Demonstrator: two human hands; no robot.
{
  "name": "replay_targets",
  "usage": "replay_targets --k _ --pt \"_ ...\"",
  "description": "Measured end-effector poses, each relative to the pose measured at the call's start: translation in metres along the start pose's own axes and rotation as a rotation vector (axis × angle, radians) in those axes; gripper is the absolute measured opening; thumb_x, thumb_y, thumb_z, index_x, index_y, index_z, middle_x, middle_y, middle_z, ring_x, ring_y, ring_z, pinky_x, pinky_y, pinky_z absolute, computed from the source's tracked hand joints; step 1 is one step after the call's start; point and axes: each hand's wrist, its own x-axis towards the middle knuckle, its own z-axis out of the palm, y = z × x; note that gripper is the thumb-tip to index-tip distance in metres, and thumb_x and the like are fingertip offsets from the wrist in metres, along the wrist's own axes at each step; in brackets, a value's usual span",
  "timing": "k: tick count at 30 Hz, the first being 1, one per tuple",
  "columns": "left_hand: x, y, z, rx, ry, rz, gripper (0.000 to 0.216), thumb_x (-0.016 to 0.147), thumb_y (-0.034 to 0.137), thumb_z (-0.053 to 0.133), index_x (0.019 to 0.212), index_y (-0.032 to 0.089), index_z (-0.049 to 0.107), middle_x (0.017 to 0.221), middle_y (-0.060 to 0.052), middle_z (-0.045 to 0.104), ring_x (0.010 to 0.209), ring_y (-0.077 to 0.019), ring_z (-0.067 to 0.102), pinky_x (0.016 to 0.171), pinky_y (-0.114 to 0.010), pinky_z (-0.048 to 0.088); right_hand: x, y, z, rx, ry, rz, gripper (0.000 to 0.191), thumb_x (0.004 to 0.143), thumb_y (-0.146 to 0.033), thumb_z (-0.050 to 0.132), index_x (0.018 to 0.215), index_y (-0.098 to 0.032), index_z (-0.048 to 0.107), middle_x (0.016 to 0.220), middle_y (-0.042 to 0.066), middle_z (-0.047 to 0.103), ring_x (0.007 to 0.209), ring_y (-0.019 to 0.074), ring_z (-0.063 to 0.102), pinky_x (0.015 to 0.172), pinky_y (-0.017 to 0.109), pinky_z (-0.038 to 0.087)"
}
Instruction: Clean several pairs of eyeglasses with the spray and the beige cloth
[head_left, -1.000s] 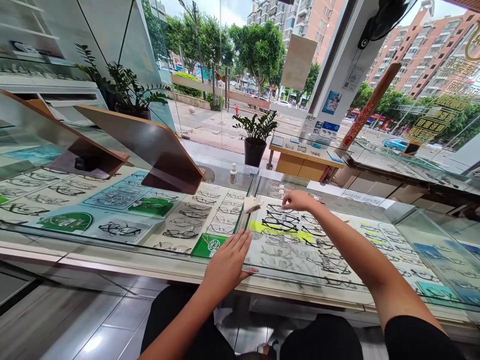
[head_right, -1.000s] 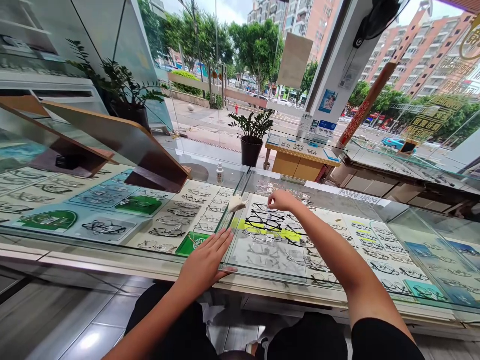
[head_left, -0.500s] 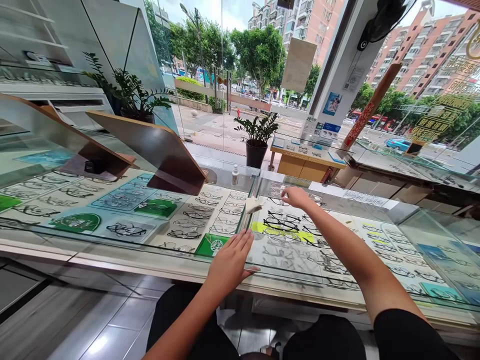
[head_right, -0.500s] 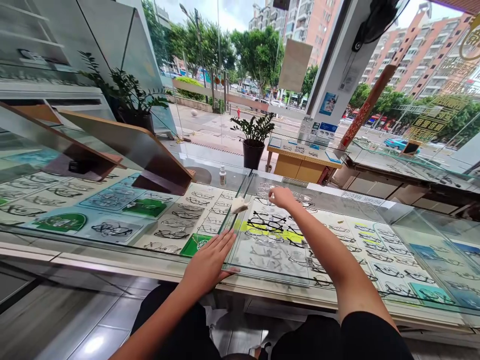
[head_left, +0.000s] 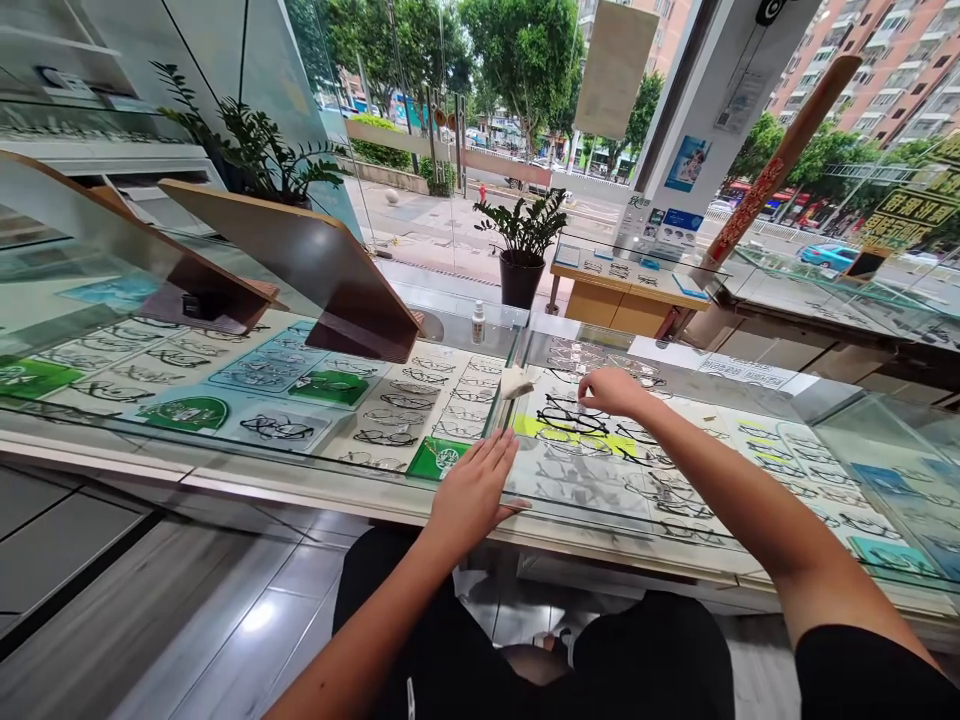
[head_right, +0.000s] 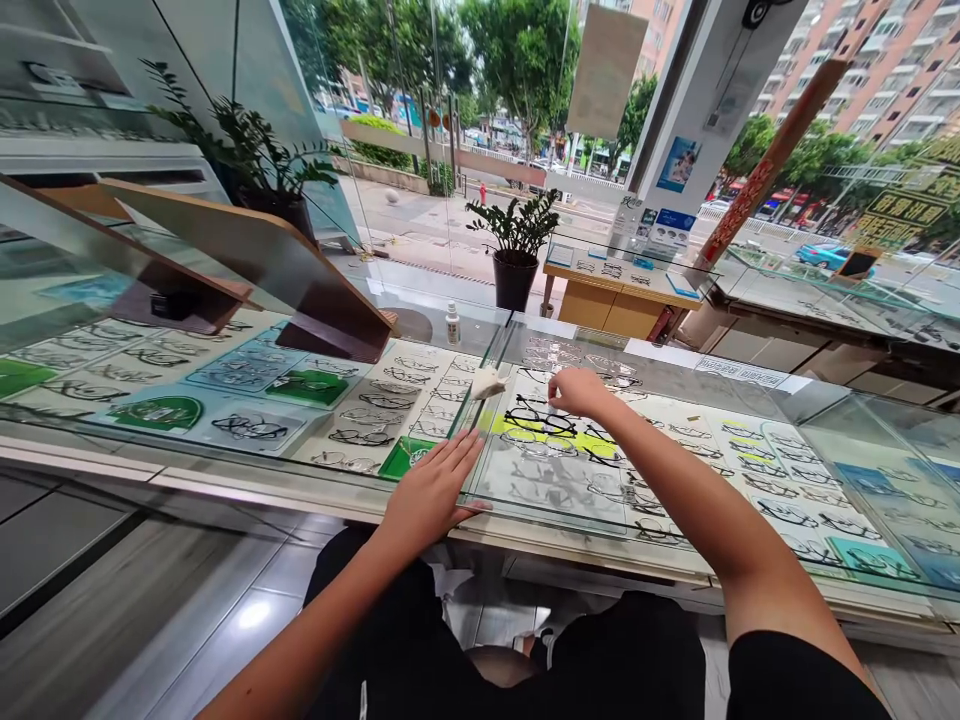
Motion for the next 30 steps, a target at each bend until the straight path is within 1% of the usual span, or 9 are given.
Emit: replay_targets --k 5,10,13,15,18,21,23,26,30 --pt "0.000 0.000 -0.001 0.006 0.006 0.005 0.086 0.092 0.058 0.073 0.163 0.017 0.047 0.170 -0.013 0.042 0.157 -0.0323 0.042 0.129 -0.046 0.038 0.007 0.001 0.001 -0.025 0.029 -0.018 0.013 0.093 -0.026 0.069 0.095 -0.026 0.082 0.090 0.005 0.081 0.085 0.0229 0.071 0.077 0.031 0.043" --pt "0.000 0.000 0.000 0.012 -0.002 -0.001 0.085 0.092 0.058 0.071 0.162 0.016 0.048 0.170 -0.013 0.042 0.157 -0.0316 0.043 0.128 -0.046 0.039 0.020 0.003 0.003 -0.052 0.082 -0.020 0.015 0.095 -0.024 0.067 0.096 -0.024 0.082 0.092 0.008 0.082 0.091 0.0251 0.072 0.084 0.033 0.044" --pt "0.000 0.000 0.000 0.020 -0.009 -0.003 0.085 0.092 0.058 0.073 0.162 0.016 0.048 0.170 -0.012 0.042 0.157 -0.0315 0.042 0.129 -0.046 0.038 0.024 0.003 0.001 -0.051 0.102 -0.005 0.016 0.096 -0.023 0.066 0.097 -0.023 0.081 0.093 0.009 0.081 0.092 0.0266 0.072 0.085 0.034 0.044" --pt "0.000 0.000 0.000 0.024 -0.006 -0.003 0.085 0.091 0.058 0.073 0.161 0.016 0.049 0.170 -0.012 0.041 0.158 -0.0317 0.042 0.129 -0.046 0.038 0.020 0.001 -0.002 -0.041 0.120 0.000 0.018 0.097 -0.023 0.063 0.101 -0.022 0.081 0.095 0.010 0.081 0.094 0.0271 0.072 0.086 0.035 0.043" --pt "0.001 0.000 -0.001 0.024 -0.008 -0.004 0.086 0.091 0.059 0.074 0.161 0.015 0.050 0.170 -0.013 0.041 0.158 -0.0320 0.042 0.130 -0.046 0.037 0.002 -0.005 -0.008 -0.007 0.123 -0.025 0.023 0.099 -0.028 0.060 0.107 -0.023 0.081 0.098 0.009 0.081 0.092 0.0252 0.071 0.083 0.034 0.043" --pt "0.001 0.001 -0.003 0.019 -0.018 0.000 0.086 0.091 0.058 0.075 0.161 0.015 0.050 0.170 -0.013 0.041 0.158 -0.0324 0.042 0.130 -0.046 0.037 -0.020 -0.013 -0.011 0.038 0.050 -0.081 0.021 0.095 -0.038 0.067 0.102 -0.028 0.084 0.092 0.005 0.080 0.084 0.0217 0.070 0.072 0.030 0.041" --pt "0.002 0.001 -0.003 0.024 -0.027 -0.001 0.086 0.091 0.058 0.074 0.161 0.014 0.049 0.170 -0.014 0.040 0.157 -0.0328 0.042 0.130 -0.046 0.037 -0.031 -0.018 -0.010 0.050 0.002 -0.107 0.018 0.091 -0.041 0.071 0.099 -0.030 0.084 0.090 0.003 0.079 0.081 0.0208 0.069 0.069 0.029 0.039" --pt "0.002 0.001 -0.003 0.042 -0.037 -0.008 0.086 0.092 0.060 0.072 0.161 0.012 0.049 0.170 -0.014 0.040 0.157 -0.0326 0.042 0.130 -0.046 0.036 -0.036 -0.023 -0.007 0.037 -0.023 -0.117 0.016 0.089 -0.037 0.073 0.099 -0.030 0.084 0.093 0.004 0.080 0.084 0.0216 0.070 0.070 0.029 0.040" --pt "0.001 0.000 -0.001 0.046 -0.027 -0.002 0.086 0.092 0.060 0.072 0.160 0.012 0.050 0.170 -0.013 0.040 0.158 -0.0320 0.042 0.130 -0.046 0.038 -0.033 -0.026 -0.004 -0.003 -0.021 -0.101 0.015 0.089 -0.034 0.074 0.099 -0.027 0.083 0.095 0.005 0.081 0.089 0.0239 0.072 0.075 0.031 0.042"
